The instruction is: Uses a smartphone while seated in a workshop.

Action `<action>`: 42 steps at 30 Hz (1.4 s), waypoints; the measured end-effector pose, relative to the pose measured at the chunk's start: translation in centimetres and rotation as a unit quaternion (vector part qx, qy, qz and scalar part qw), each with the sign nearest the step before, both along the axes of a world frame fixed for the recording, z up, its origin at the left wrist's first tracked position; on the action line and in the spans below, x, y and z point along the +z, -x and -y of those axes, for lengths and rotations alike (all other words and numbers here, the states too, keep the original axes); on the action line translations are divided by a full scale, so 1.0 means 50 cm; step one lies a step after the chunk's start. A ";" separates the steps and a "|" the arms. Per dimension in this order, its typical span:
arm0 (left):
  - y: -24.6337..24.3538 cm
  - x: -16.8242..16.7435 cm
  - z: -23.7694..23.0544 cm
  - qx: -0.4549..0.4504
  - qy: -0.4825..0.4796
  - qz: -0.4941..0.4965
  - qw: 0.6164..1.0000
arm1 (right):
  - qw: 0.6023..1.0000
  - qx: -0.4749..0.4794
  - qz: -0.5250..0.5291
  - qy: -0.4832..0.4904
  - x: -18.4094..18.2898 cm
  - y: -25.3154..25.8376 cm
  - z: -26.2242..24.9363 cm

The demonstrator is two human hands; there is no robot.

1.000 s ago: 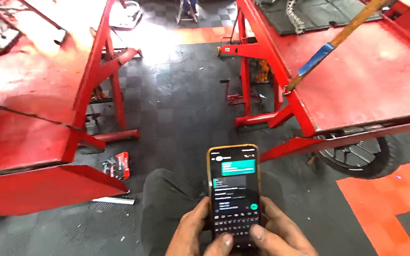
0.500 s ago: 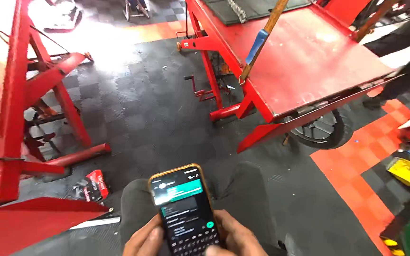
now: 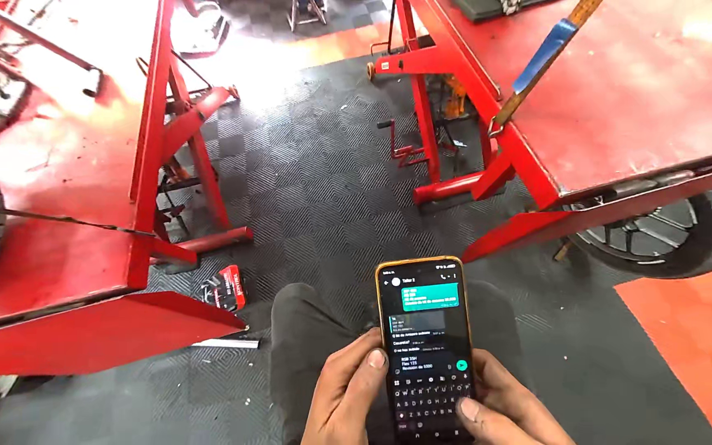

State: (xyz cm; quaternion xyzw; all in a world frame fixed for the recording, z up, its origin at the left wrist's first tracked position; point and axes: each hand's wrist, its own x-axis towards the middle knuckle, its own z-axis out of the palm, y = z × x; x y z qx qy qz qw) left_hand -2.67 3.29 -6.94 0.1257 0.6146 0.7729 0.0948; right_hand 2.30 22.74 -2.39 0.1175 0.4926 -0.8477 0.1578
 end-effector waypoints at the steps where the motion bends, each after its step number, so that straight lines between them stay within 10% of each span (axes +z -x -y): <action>1: -0.001 0.000 -0.001 0.003 -0.001 0.004 1.000 | 1.000 0.001 0.002 0.005 0.000 -0.001 0.000; 42: 0.001 -0.003 -0.006 0.008 -0.016 0.018 1.000 | 0.999 0.003 0.032 0.028 -0.003 0.019 -0.004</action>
